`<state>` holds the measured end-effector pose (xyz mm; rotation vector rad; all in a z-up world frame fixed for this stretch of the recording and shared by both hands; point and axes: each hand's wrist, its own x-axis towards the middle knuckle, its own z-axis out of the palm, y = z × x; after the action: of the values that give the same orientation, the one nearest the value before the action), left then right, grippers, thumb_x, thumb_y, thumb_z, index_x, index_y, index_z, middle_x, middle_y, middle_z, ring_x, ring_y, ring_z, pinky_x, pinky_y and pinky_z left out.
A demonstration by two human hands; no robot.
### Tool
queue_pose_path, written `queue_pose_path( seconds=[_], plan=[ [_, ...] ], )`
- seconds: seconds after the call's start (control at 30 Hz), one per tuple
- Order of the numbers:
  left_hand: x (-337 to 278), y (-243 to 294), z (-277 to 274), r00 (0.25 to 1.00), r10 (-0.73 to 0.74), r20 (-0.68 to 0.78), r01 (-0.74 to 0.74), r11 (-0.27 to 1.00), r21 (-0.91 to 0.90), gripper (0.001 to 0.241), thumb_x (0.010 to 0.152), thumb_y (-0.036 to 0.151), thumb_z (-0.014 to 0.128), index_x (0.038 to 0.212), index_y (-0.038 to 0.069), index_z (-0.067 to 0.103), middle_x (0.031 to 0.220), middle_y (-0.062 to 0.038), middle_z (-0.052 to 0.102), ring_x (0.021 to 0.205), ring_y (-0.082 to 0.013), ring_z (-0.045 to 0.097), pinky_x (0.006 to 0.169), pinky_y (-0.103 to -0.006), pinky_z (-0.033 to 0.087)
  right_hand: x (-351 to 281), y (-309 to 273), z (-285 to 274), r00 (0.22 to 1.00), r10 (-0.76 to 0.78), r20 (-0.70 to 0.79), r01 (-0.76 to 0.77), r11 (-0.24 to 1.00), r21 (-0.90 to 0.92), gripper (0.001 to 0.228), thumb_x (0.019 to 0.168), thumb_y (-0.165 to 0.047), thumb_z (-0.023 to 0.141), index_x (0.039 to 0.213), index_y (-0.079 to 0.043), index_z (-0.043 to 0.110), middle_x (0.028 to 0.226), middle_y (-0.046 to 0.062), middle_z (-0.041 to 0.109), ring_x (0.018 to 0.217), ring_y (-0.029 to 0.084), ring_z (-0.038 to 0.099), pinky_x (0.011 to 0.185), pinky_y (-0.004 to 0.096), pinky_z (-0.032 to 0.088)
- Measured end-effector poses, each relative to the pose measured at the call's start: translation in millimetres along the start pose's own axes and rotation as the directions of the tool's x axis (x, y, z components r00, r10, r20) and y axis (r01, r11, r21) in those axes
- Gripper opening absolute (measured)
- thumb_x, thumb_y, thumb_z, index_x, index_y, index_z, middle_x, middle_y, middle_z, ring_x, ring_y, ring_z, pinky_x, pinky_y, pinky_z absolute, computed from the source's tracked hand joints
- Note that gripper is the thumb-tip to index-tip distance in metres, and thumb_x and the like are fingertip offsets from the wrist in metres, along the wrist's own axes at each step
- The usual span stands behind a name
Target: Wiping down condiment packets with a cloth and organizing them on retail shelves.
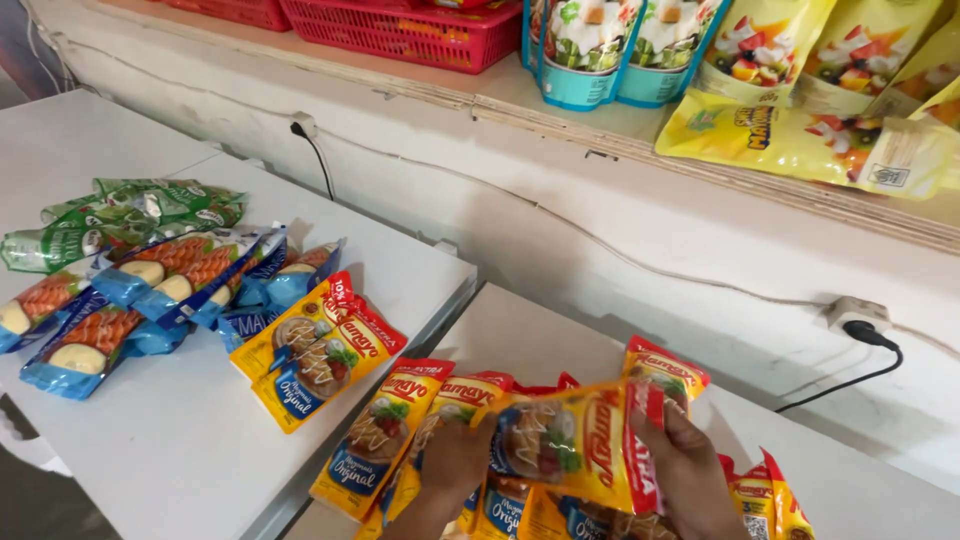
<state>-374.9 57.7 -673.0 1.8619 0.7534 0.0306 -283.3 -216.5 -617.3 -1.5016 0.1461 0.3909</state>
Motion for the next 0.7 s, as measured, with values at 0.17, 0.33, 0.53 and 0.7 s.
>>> queue_pose_path(
  seconds=[0.17,0.33,0.53,0.7],
  plan=[
    [-0.9,-2.9,13.8,0.993,0.110,0.035,-0.115,0.968,0.223,0.048,0.093,0.049,0.061,0.086,0.002,0.070,0.090,-0.020,0.074,0.090,-0.0360,0.070,0.082,-0.0461,0.053,18.8,60.7,-62.5,0.904,-0.282,-0.320,0.034,0.795,-0.605,0.041,0.090,-0.023,0.075,0.122,0.001,0.069,0.098,0.026,0.074,0.084,0.029,0.064,0.073,0.041,0.053],
    [-5.2,43.0,17.3,0.985,-0.030,0.172,-0.026,0.948,0.317,0.059,0.101,0.054,0.052,0.084,-0.001,0.070,0.090,-0.024,0.074,0.090,-0.0394,0.073,0.083,-0.0468,0.055,-36.1,19.5,26.7,0.673,-0.687,-0.274,0.429,0.664,-0.612,0.056,0.082,-0.015,0.070,0.131,-0.003,0.048,0.112,0.028,0.062,0.095,0.041,0.069,0.076,0.045,0.056],
    [4.8,9.6,46.2,0.905,0.418,-0.083,-0.385,0.885,0.261,0.034,0.097,0.034,0.058,0.086,0.006,0.072,0.086,-0.019,0.073,0.084,-0.0394,0.069,0.073,-0.0490,0.052,-12.6,45.2,86.3,0.748,-0.652,0.122,0.605,0.595,-0.529,0.045,0.087,-0.011,0.069,0.129,-0.011,0.055,0.118,0.020,0.069,0.109,0.037,0.067,0.092,0.045,0.054],
    [-35.7,57.4,-19.7,0.944,0.292,-0.152,-0.266,0.949,0.171,0.035,0.099,0.035,0.057,0.084,0.004,0.065,0.074,-0.019,0.069,0.073,-0.0390,0.069,0.066,-0.0491,0.052,27.6,63.8,4.1,0.785,-0.603,0.143,0.486,0.457,-0.745,0.023,0.080,-0.008,0.069,0.099,-0.016,0.079,0.101,0.010,0.068,0.103,0.032,0.067,0.091,0.040,0.055]
  ],
)
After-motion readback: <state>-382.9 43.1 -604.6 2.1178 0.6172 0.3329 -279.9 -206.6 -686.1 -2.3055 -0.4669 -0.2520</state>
